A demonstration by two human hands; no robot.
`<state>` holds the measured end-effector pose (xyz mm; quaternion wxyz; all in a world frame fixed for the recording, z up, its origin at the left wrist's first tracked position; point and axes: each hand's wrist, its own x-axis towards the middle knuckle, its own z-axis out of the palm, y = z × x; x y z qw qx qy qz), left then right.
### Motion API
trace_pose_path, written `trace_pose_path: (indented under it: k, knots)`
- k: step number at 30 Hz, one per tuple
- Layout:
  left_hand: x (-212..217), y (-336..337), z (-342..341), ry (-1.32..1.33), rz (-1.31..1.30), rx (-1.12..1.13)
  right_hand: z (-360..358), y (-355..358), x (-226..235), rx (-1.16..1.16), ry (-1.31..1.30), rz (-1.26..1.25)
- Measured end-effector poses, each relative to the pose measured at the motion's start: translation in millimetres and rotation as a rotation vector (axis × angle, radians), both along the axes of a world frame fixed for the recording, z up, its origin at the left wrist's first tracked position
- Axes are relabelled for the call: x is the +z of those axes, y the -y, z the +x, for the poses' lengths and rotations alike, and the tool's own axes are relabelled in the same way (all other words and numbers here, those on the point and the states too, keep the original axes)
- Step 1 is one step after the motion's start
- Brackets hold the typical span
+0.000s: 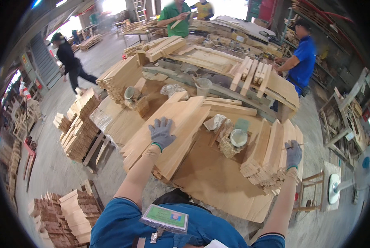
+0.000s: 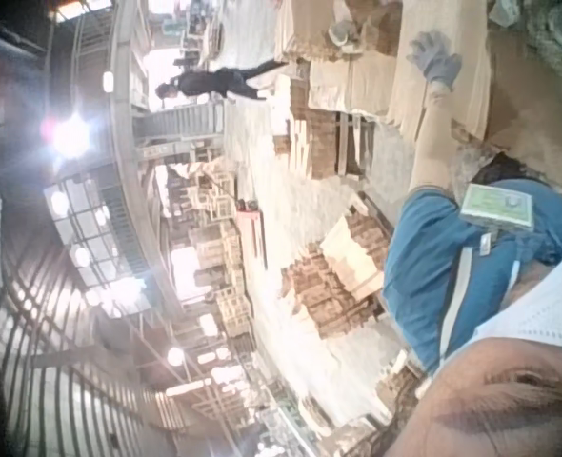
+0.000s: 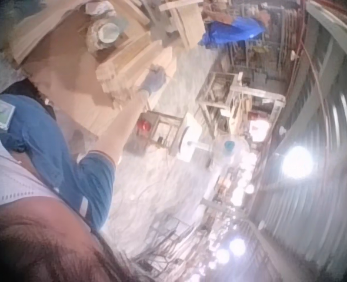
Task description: The person applies glue to the holes of wooden slats using a brush, then places them on a stack. The person repeats this process for several pieces in a workshop setting.
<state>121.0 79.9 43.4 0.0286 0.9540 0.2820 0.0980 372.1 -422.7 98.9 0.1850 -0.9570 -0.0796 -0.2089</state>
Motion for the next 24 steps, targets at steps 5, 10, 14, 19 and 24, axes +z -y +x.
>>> trace_pose_path:
  k: [5,10,14,19,24]
  knots:
    - [-1.7,0.1,0.8,-0.017,0.032,-0.004,2.5,-2.3,-2.7,-0.020,0.046,-0.011]
    - [-2.9,0.0,1.6,-0.018,0.026,0.007,-0.6,-3.6,-0.4,0.008,0.062,0.006]
    - [0.7,5.6,5.2,-0.040,-0.010,0.003,-2.8,-1.4,0.2,-0.017,0.059,0.004]
    - [-0.5,4.1,3.6,-0.032,-0.007,0.004,-1.9,-1.1,-3.4,-0.026,0.136,0.028]
    - [-5.5,0.1,3.7,-0.048,0.016,0.003,-0.2,-0.9,-5.4,-0.015,0.134,0.072]
